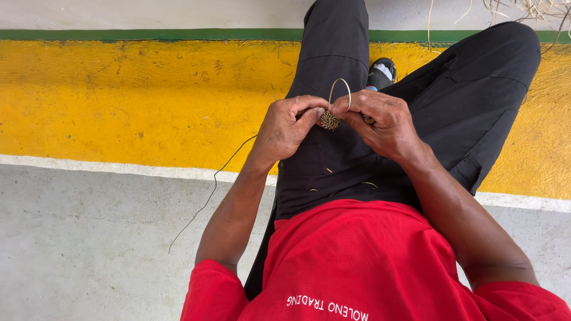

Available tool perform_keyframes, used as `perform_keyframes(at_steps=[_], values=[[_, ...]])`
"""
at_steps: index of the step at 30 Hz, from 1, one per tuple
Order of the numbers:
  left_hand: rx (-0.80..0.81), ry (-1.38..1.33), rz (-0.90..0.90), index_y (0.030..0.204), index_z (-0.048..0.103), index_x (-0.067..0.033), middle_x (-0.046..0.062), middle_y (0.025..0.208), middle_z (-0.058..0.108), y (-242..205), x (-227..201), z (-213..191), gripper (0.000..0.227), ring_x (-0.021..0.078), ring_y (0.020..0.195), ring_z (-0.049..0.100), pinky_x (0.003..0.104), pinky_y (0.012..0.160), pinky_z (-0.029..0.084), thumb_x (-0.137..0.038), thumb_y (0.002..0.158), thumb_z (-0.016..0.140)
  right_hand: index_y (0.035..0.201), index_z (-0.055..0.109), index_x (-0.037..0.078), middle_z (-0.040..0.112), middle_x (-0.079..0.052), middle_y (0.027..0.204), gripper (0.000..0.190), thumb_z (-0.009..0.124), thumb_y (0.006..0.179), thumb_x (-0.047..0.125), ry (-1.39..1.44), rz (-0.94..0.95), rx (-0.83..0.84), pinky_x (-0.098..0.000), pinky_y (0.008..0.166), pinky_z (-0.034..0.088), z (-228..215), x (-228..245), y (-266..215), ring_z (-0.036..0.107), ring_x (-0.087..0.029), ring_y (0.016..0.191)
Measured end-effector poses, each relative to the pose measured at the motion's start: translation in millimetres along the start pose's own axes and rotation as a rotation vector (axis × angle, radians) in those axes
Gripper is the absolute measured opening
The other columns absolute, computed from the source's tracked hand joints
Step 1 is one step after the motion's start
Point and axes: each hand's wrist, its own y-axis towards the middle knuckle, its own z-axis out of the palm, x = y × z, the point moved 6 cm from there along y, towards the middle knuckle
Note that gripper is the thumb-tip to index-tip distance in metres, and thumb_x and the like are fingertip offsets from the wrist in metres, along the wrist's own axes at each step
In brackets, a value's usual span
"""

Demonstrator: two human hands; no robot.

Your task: The person is weaving a bamboo strip into a small circular base.

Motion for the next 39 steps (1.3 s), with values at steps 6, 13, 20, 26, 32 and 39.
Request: perform_keyframes(at_steps=[6, 13, 20, 26, 32, 39], values=[[0.015, 0.032, -0.002, 0.112, 0.075, -0.002, 0.008, 0.096, 0.079, 0, -3, 1, 0.018, 0.0108, 0.084, 0.073, 0.026, 0.076, 0.058, -0.011, 0.1, 0.064, 0.112, 0.073, 0.007, 0.071, -0.01, 0.109, 0.018, 0.076, 0.095, 0.001, 0.009, -0.005, 0.006, -0.0282, 0.084, 0.061, -1, 6, 5, 0.074, -0.02, 0.097], [0.061, -0.279, 0.048, 0.119, 0.076, -0.0054, 0.002, 0.097, 0.075, 1, 5, 5, 0.02, 0.0048, 0.082, 0.062, 0.022, 0.073, 0.051, -0.016, 0.104, 0.068, 0.113, 0.074, 0.01, 0.065, 0.0, 0.103, 0.016, 0.063, 0.103, 0.004, 0.471, 0.461, 0.158, -0.0225, 0.055, 0.05, -2, -53, 4, 0.057, -0.007, 0.065], [0.074, -0.279, 0.081, 0.121, 0.076, -0.0094, 0.001, 0.093, 0.077, 2, -5, 3, 0.019, 0.0041, 0.075, 0.059, 0.022, 0.066, 0.047, -0.016, 0.104, 0.069, 0.112, 0.075, 0.009, 0.069, -0.002, 0.11, 0.008, 0.073, 0.104, 0.007, 0.2, 0.199, 0.038, -0.027, 0.083, 0.059, 2, -74, 6, 0.067, -0.011, 0.096], [-0.126, 0.736, 0.51, 0.122, 0.076, -0.0157, 0.002, 0.092, 0.074, -6, -58, -38, 0.023, 0.0213, 0.084, 0.06, 0.035, 0.077, 0.046, -0.013, 0.1, 0.07, 0.118, 0.073, 0.009, 0.07, -0.005, 0.106, 0.019, 0.076, 0.099, 0.01, 0.072, 0.152, 0.08, -0.035, 0.085, 0.056, -11, -27, 38, 0.07, -0.018, 0.098], [-0.093, 0.869, 0.557, 0.124, 0.073, -0.0095, -0.001, 0.096, 0.074, -16, -36, -22, 0.029, 0.0209, 0.087, 0.059, 0.038, 0.08, 0.041, -0.018, 0.096, 0.075, 0.108, 0.078, 0.012, 0.066, -0.006, 0.099, 0.017, 0.08, 0.091, 0.009, -0.116, 0.14, 0.074, -0.0367, 0.069, 0.054, 27, -21, 14, 0.068, -0.021, 0.082], [-0.357, 0.552, 0.516, 0.113, 0.073, -0.016, -0.003, 0.107, 0.076, -29, -11, -25, 0.013, 0.0179, 0.098, 0.062, 0.035, 0.094, 0.043, -0.018, 0.1, 0.071, 0.113, 0.079, 0.013, 0.062, -0.003, 0.096, 0.02, 0.082, 0.093, 0.014, -0.103, 0.111, -0.024, -0.0313, 0.065, 0.052, 36, -34, 1, 0.063, -0.014, 0.075]])
